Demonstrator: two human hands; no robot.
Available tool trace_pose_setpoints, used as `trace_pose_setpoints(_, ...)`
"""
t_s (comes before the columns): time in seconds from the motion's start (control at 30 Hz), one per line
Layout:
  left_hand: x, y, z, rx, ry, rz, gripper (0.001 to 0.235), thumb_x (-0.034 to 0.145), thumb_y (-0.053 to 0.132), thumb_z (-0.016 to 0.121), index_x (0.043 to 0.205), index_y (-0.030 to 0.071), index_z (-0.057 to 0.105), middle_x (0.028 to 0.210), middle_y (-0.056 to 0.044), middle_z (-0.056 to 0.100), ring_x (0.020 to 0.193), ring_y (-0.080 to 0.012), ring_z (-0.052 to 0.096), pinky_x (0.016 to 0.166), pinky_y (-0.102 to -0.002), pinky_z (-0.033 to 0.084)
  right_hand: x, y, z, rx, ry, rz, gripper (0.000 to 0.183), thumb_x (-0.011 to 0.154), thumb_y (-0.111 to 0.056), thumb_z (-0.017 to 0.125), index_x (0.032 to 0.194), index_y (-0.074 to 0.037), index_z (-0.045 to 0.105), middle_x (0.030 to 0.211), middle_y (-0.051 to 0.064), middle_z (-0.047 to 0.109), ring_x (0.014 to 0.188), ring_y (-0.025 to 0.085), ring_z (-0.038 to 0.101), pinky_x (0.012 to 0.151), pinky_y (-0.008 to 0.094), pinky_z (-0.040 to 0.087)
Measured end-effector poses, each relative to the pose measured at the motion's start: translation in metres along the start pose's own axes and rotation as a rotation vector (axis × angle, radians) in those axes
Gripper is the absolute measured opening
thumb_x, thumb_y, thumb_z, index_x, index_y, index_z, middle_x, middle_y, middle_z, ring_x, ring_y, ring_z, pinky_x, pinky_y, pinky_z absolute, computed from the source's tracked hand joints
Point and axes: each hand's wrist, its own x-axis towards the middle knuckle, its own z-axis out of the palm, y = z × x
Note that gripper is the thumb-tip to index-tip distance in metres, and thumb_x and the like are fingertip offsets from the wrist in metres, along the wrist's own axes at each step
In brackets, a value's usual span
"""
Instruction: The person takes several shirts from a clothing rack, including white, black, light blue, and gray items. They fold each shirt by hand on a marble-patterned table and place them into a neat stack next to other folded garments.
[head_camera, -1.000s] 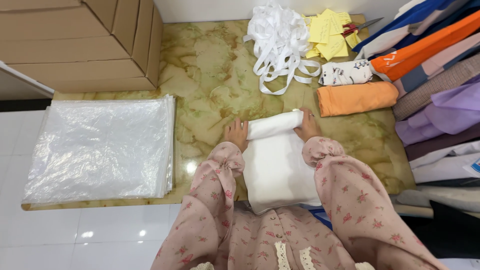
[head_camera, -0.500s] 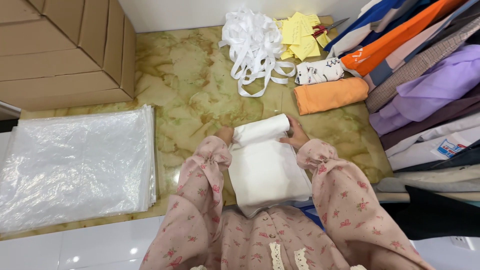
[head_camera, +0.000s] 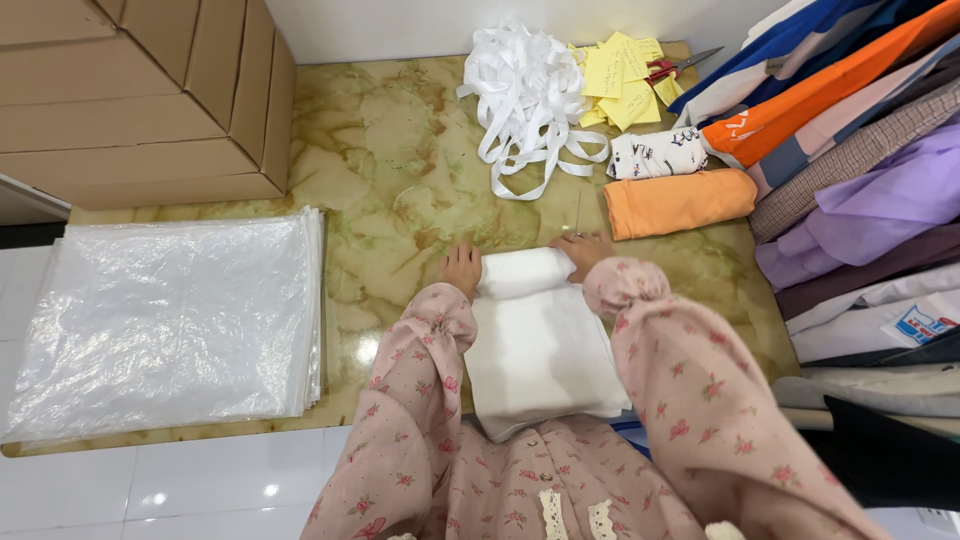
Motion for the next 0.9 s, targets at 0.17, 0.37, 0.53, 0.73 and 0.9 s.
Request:
trace_pose_setpoints(0.17,0.014,-0.002,-0.053,0.01,-0.109,0.056,0.017,0.087,0.012,0.065,0.089,0.014,0.048,0.088,-0.007,0.045,0.084,-0.0277,0.051,0.072,-0.037,0.043,-0.037,-0.033,0.02,0.121,0.254,0.12,0.088,0.066,-0.029,0.084,0.144,-0.028,0.041,0.144,0.003,0.034,0.132,0.035,0.044,0.108,0.051,0.037)
trace_pose_setpoints(0.37,-0.007,-0.006,-0.049,-0.051,-0.055,0.128,0.002,0.101,0.012,0.049,0.101,0.012,0.05,0.088,-0.008,0.046,0.083,-0.0284,0.053,0.08,-0.039,0.045,-0.044,-0.026,0.001,0.39,0.155,0.032,0.085,0.072,-0.034,0.083,0.145,-0.025,0.039,0.154,0.006,0.039,0.145,0.033,0.038,0.12,0.063,0.01)
trace_pose_setpoints(0.53,-0.02,-0.011,-0.072,-0.155,-0.381,0.196,0.031,0.1,0.017,0.05,0.13,0.007,0.048,0.147,-0.027,0.046,0.135,-0.0383,0.048,0.115,-0.048,0.034,-0.038,-0.029,0.005,0.224,0.137,0.074,0.1,0.068,-0.032,0.09,0.151,-0.023,0.036,0.153,0.01,0.044,0.138,0.032,0.048,0.119,0.063,0.014)
trace_pose_setpoints(0.73,0.018,-0.021,-0.088,-0.577,-1.025,-0.202,0.077,0.082,0.046,0.074,0.143,0.012,0.042,0.157,-0.016,0.041,0.148,-0.0333,0.036,0.124,-0.062,0.005,-0.053,-0.041,0.012,0.051,0.392,-0.007,0.072,0.069,-0.027,0.084,0.133,-0.025,0.052,0.131,0.0,0.043,0.124,0.029,0.047,0.109,0.053,0.031)
trace_pose_setpoints(0.9,0.049,-0.036,-0.083,-0.598,-1.259,-0.187,0.099,0.079,0.044,0.084,0.158,0.024,0.027,0.158,-0.013,0.042,0.147,-0.034,0.038,0.12,-0.067,0.006,-0.056,-0.033,0.041,-0.156,0.809,-0.107,0.08,0.058,-0.032,0.089,0.131,-0.024,0.057,0.121,0.002,0.048,0.111,0.029,0.049,0.091,0.044,0.041)
